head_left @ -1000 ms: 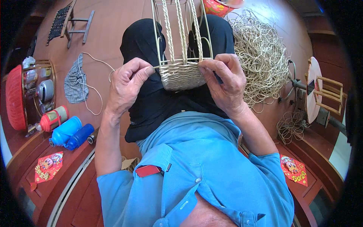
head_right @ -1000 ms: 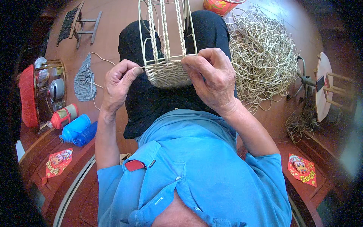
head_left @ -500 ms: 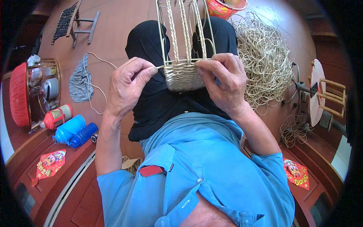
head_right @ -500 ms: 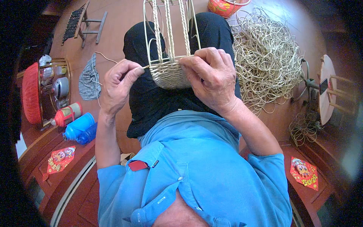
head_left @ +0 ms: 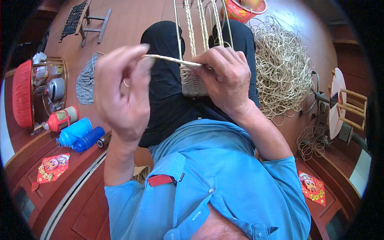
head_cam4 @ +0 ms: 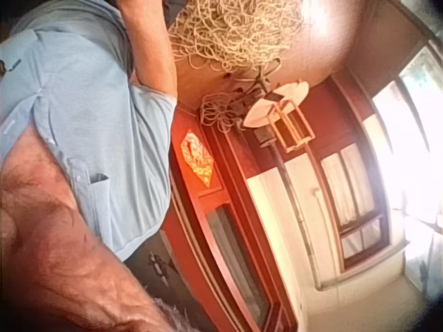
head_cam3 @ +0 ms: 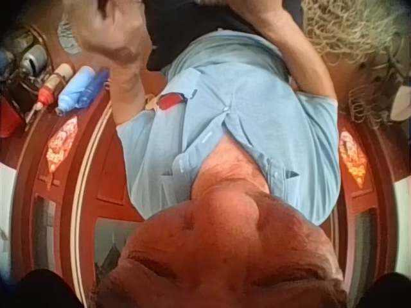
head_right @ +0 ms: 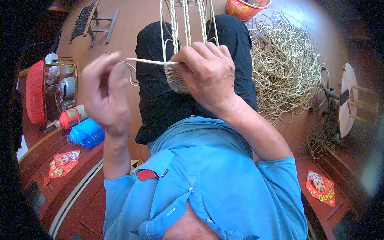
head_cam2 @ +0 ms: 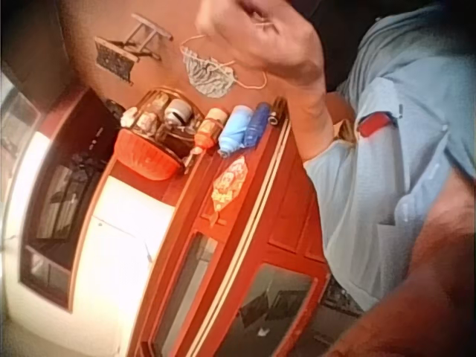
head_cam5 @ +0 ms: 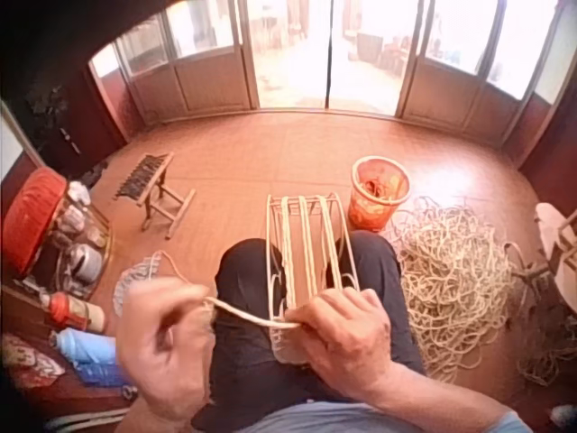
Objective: The person is weaving a small basket by hand using straw material.
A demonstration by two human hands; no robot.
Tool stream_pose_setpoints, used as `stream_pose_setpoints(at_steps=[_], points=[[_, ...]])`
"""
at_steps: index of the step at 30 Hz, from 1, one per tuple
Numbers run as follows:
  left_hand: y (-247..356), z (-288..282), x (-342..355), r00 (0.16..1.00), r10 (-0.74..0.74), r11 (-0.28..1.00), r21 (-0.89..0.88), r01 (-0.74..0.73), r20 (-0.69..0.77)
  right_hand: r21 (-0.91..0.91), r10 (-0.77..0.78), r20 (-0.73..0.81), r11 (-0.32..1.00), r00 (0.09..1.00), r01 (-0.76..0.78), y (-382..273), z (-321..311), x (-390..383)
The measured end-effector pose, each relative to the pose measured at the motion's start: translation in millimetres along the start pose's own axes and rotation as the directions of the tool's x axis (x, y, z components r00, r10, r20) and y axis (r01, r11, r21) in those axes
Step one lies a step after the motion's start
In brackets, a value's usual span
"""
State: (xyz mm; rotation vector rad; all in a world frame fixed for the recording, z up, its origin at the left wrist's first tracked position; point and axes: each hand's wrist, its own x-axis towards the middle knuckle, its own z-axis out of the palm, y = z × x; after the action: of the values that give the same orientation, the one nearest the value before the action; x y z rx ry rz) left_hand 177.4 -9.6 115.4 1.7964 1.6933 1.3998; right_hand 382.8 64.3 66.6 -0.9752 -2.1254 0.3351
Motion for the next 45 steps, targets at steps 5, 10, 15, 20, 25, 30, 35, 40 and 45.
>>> stream_pose_setpoints(at_steps=[5, 10, 15, 20, 25, 30, 35, 40, 45], points=[[-25.1, 29.6, -52.9, 0.954, 0.297, 0.923, 0.240, -0.300, 0.051, 0.036, 0.013, 0.018, 0.999, 1.000, -0.013, 0.0, -2.0, -8.2], [-44.3, 48.9, -52.0, 0.929, 0.364, 0.868, 0.336, -0.364, 0.068, 0.034, -0.002, 0.023, 0.999, 1.000, 0.001, 1.2, -2.6, -7.1], [-40.8, 47.9, -56.1, 0.919, 0.364, 0.833, 0.389, -0.394, 0.152, 0.038, -0.018, 0.024, 0.999, 1.000, 0.017, 3.2, -4.1, -6.8], [-30.4, 46.7, -55.8, 0.941, 0.268, 0.824, 0.457, -0.335, 0.207, 0.049, -0.042, 0.024, 0.998, 0.999, 0.041, 6.3, -3.8, -7.2], [-18.7, 46.1, -51.2, 0.949, 0.184, 0.818, 0.495, -0.292, 0.256, 0.092, -0.055, 0.017, 0.994, 0.998, 0.053, 8.8, -6.3, -10.2], [-16.6, 44.6, -45.4, 0.954, 0.163, 0.859, 0.441, -0.262, 0.250, 0.115, -0.085, 0.026, 0.990, 0.996, 0.081, 9.2, -9.7, -15.1], [-28.3, 44.2, -50.6, 0.943, 0.256, 0.850, 0.415, -0.325, 0.213, 0.091, -0.094, 0.034, 0.992, 0.995, 0.091, 8.4, -9.9, -15.6], [-5.1, 41.4, -40.8, 0.916, 0.231, 0.689, 0.610, -0.392, 0.327, 0.086, -0.070, 0.028, 0.994, 0.997, 0.067, 4.5, -7.9, -14.9], [-1.0, 40.8, -31.1, 0.923, 0.177, 0.666, 0.648, -0.368, 0.342, 0.081, -0.071, 0.017, 0.994, 0.997, 0.070, -0.4, -6.4, -13.2]])
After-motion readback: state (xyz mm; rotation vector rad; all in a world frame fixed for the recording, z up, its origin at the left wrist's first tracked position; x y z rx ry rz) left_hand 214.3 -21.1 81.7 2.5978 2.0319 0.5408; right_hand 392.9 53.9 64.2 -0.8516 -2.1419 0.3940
